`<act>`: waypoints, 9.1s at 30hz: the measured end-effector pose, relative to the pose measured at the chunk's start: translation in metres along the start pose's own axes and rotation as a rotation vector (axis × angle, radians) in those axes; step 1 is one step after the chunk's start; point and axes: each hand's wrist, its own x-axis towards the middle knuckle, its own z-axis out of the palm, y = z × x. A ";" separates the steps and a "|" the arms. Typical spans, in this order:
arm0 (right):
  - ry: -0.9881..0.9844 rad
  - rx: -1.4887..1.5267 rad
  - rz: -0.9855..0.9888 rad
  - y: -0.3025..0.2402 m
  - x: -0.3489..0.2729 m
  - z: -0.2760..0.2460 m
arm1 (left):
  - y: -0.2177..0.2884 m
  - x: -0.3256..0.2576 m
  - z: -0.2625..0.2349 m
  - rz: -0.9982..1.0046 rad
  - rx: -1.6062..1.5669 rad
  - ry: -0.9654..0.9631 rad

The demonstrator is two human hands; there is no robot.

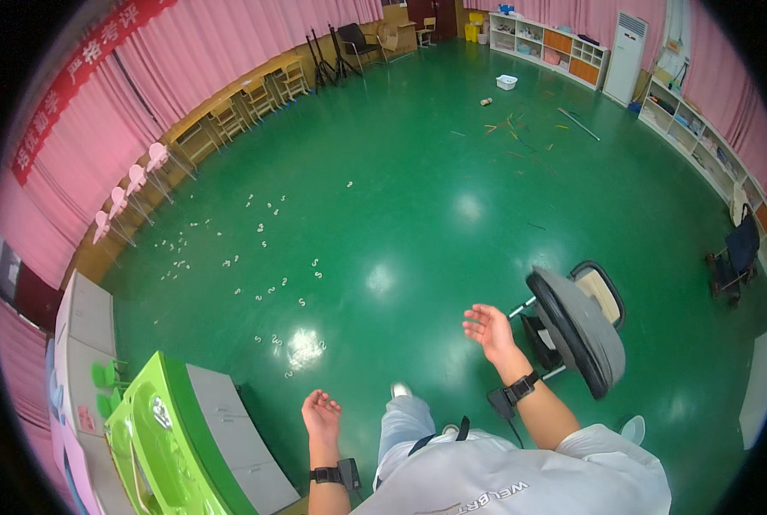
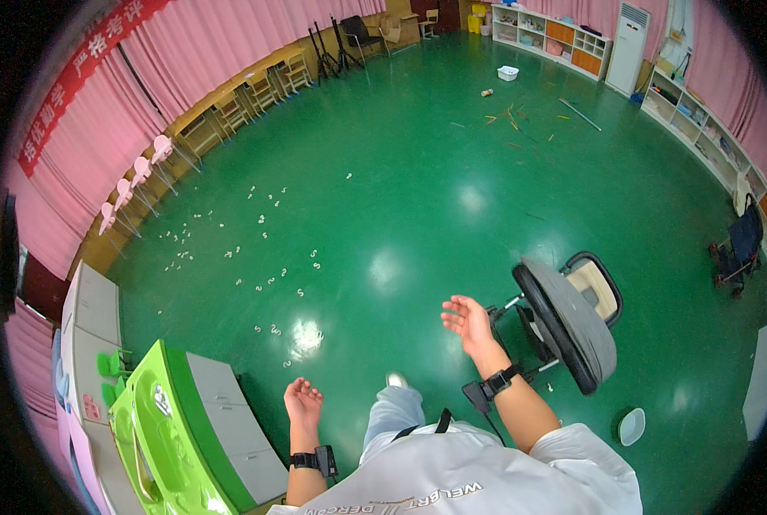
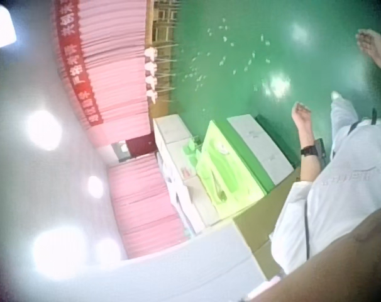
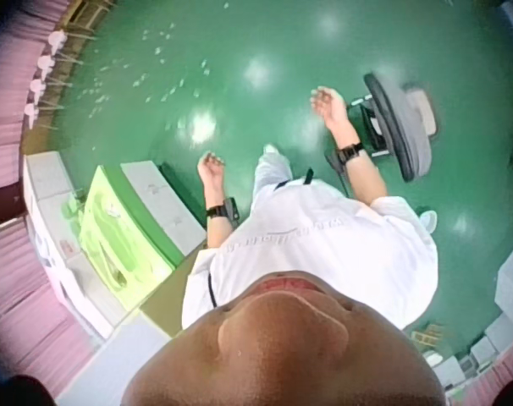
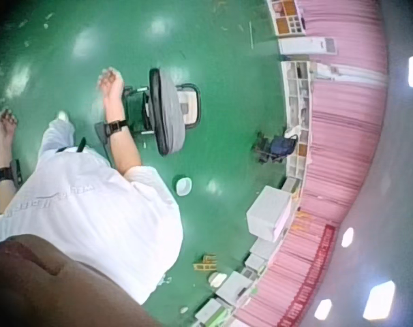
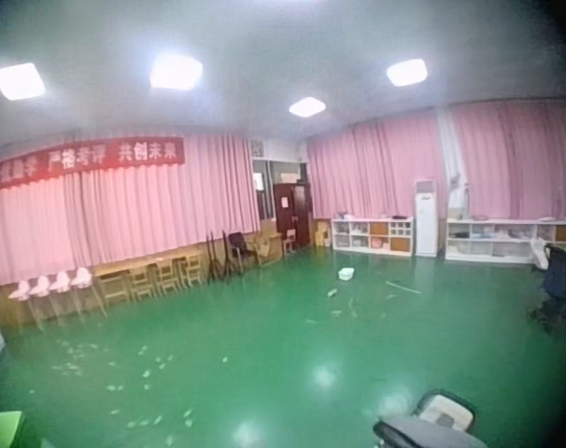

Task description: The person moves a baby bathtub, a metal plate, plastic pipes, a bathtub insert, and a pink plastic seat across a large childcare training room.

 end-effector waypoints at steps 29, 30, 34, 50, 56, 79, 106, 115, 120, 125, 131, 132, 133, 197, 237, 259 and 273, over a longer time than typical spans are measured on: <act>0.409 0.297 -0.131 -0.354 0.776 0.138 | 0.115 0.795 0.727 -0.230 0.189 -0.215; 0.375 0.253 -0.125 -0.379 0.807 0.151 | 0.121 0.812 0.755 -0.226 0.185 -0.206; 0.228 0.125 -0.140 -0.474 0.934 0.214 | 0.146 0.880 0.853 -0.138 0.206 -0.211; 0.378 0.290 -0.178 -0.687 1.371 0.309 | 0.152 1.304 1.252 -0.335 0.152 -0.288; 0.447 0.325 -0.275 -0.773 1.517 0.326 | 0.149 1.441 1.429 -0.308 0.352 -0.404; 0.156 0.186 -0.189 -1.214 2.250 0.439 | 0.114 1.951 1.909 -0.243 0.050 -0.212; 0.328 0.394 -0.229 -1.681 2.967 0.462 | 0.068 2.492 2.632 -0.227 0.161 -0.269; 0.153 0.238 -0.235 -1.838 3.236 0.505 | 0.012 2.708 2.827 -0.281 0.075 -0.260; 0.369 0.473 -0.236 -1.918 3.346 0.469 | -0.015 2.835 3.009 -0.337 0.033 -0.299; 0.417 0.496 -0.399 -2.019 3.431 0.452 | -0.033 2.928 3.186 -0.346 0.213 -0.376; 0.492 0.515 -0.373 -2.108 3.572 0.405 | -0.095 3.032 3.332 -0.353 0.353 -0.392; 0.482 0.532 -0.375 -2.124 3.603 0.398 | -0.107 3.054 3.351 -0.353 0.345 -0.400; 0.471 0.546 -0.374 -2.140 3.633 0.393 | -0.118 3.072 3.367 -0.344 0.339 -0.388; -1.180 -1.196 0.732 -2.582 4.885 0.456 | -0.506 3.640 3.951 0.073 -0.511 0.601; -1.141 -1.745 1.346 -2.109 4.225 0.629 | -0.517 3.056 3.620 0.771 -1.335 1.231; -1.356 -1.622 1.369 -1.670 3.745 0.834 | -0.279 2.791 3.072 0.919 -1.393 1.175; -1.313 -1.415 1.544 -1.305 3.494 1.007 | -0.038 2.663 2.661 0.773 -1.363 1.237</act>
